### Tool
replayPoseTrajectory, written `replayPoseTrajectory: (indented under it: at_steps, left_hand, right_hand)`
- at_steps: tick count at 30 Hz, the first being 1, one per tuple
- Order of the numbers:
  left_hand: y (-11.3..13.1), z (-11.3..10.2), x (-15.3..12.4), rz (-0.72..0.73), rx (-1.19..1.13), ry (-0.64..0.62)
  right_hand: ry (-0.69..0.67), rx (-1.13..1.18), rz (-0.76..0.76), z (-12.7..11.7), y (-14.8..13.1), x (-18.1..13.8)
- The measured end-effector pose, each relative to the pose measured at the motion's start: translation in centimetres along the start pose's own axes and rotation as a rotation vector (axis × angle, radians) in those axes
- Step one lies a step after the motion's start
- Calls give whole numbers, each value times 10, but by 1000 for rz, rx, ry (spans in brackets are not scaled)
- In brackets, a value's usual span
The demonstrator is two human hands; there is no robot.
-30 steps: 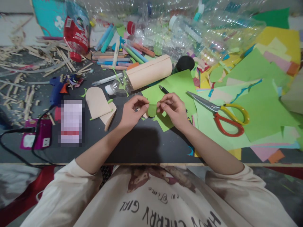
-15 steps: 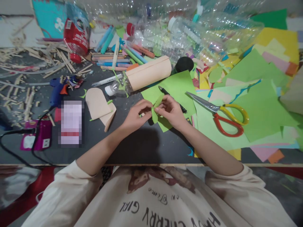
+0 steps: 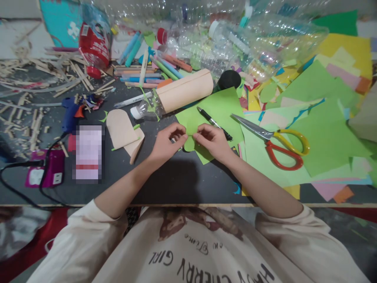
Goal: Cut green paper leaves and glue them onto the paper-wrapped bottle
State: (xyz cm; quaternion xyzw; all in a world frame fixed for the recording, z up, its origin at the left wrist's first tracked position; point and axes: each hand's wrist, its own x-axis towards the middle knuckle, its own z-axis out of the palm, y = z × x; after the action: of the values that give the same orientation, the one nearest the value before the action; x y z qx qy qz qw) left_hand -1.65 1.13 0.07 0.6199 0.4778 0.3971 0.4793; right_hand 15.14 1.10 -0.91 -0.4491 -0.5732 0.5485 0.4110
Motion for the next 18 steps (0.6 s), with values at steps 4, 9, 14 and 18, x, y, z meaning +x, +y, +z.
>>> replayPoseTrajectory:
  at_steps: [4,9,14,18]
  left_hand:
    - [-1,1,-1,-8,24,-15]
    - [0,2,-2,11,0,-14]
    - [-1,2,-3,35,28,3]
    - [0,1,-3,57,63,-15]
  right_hand:
    - [-12,-53,-11,2,1,-2]
    - [-22,-73,-41,4,2,-3]
    - [-28,-93,-58,3,2,-3]
    - [-34,-65,-51,2,2,-3]
